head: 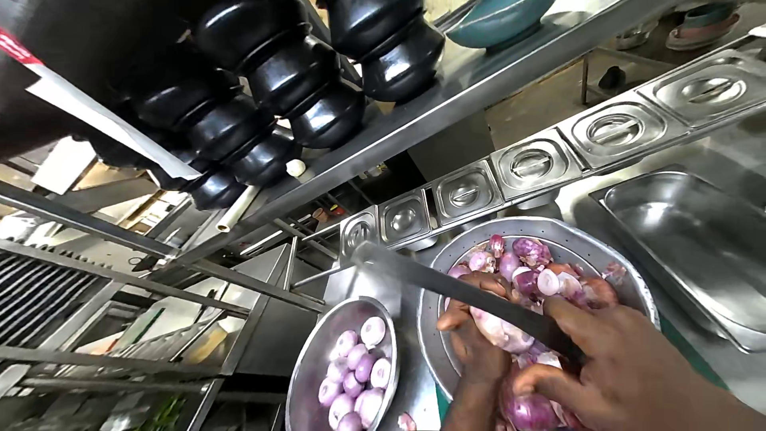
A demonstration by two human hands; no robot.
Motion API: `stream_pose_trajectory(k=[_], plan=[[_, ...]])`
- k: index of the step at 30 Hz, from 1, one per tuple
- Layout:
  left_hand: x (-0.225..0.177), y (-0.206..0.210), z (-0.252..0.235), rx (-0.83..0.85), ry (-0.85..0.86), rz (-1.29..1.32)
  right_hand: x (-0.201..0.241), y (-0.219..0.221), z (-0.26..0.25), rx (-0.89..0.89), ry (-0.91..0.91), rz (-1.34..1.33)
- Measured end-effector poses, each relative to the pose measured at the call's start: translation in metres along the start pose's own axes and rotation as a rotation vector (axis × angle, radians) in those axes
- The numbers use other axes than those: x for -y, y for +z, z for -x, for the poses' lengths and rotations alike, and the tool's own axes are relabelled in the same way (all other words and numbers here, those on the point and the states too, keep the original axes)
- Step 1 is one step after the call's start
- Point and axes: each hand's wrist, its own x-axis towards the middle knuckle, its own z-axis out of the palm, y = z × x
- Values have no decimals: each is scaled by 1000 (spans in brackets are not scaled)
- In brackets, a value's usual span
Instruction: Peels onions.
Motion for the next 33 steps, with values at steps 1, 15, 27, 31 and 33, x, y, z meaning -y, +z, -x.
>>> stream_pose_trajectory(k=[1, 15, 27, 31, 33], plan=[[-1, 1, 0, -3, 23, -7, 0, -1, -3, -12, 8, -6], [-3, 10, 3, -115, -77, -226, 0, 1, -7, -69, -131, 218], [-14, 0, -6, 20, -434, -413, -28, -7, -1, 28, -33, 111], [-24, 2, -7, 133, -545, -330, -40, -19, -15, 66, -102, 23], [-27, 2, -8, 179, -621, -286, -41, -24, -18, 109, -169, 31]])
